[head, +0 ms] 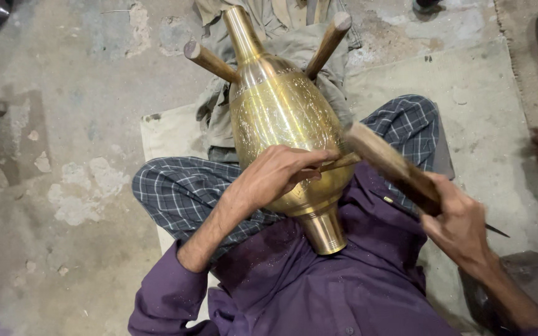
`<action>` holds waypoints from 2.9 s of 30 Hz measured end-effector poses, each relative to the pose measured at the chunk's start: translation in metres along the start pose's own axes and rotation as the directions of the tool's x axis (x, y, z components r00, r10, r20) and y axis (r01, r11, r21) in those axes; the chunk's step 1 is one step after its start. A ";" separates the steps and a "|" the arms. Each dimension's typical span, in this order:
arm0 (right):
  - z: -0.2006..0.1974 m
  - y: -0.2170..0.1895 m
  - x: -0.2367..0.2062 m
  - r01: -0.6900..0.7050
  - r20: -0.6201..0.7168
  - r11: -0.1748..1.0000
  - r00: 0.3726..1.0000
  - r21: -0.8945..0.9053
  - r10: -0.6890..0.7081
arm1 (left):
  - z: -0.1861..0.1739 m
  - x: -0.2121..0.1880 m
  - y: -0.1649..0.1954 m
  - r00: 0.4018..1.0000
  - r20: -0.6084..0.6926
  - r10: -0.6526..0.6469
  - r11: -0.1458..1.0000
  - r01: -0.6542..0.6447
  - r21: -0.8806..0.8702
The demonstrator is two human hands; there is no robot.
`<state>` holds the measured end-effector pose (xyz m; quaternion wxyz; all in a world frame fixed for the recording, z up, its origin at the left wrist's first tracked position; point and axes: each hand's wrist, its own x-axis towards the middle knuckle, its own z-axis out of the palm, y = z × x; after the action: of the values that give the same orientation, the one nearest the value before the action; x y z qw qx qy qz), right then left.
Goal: The person sits cross-legged on the floor with a large brass vessel on their lap, holding a punch against the vessel's surface and striking it with a wooden mallet to hammer decorative patterns into the brass, repositioning the punch repeatedly across the surface.
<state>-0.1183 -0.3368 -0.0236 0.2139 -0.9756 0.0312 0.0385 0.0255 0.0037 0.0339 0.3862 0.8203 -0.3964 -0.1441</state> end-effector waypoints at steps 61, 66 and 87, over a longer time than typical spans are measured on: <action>0.010 -0.005 -0.007 0.194 -0.202 0.888 0.972 0.417 -0.118 | -0.001 0.017 -0.002 0.995 0.078 0.066 0.989 -0.055 -0.139; 0.033 0.003 -0.018 0.301 -0.357 0.704 0.931 0.644 -0.072 | -0.003 0.020 0.000 0.987 0.126 0.100 0.993 -0.090 -0.079; 0.067 -0.002 -0.009 0.664 -0.722 0.550 0.676 0.508 -0.149 | -0.010 0.020 0.005 0.912 0.387 0.134 0.969 -0.203 0.143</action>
<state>-0.1308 -0.3068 -0.0831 0.5703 -0.7342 -0.1324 -0.3437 0.0414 -0.0078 0.0457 0.2388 0.7718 -0.5437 -0.2273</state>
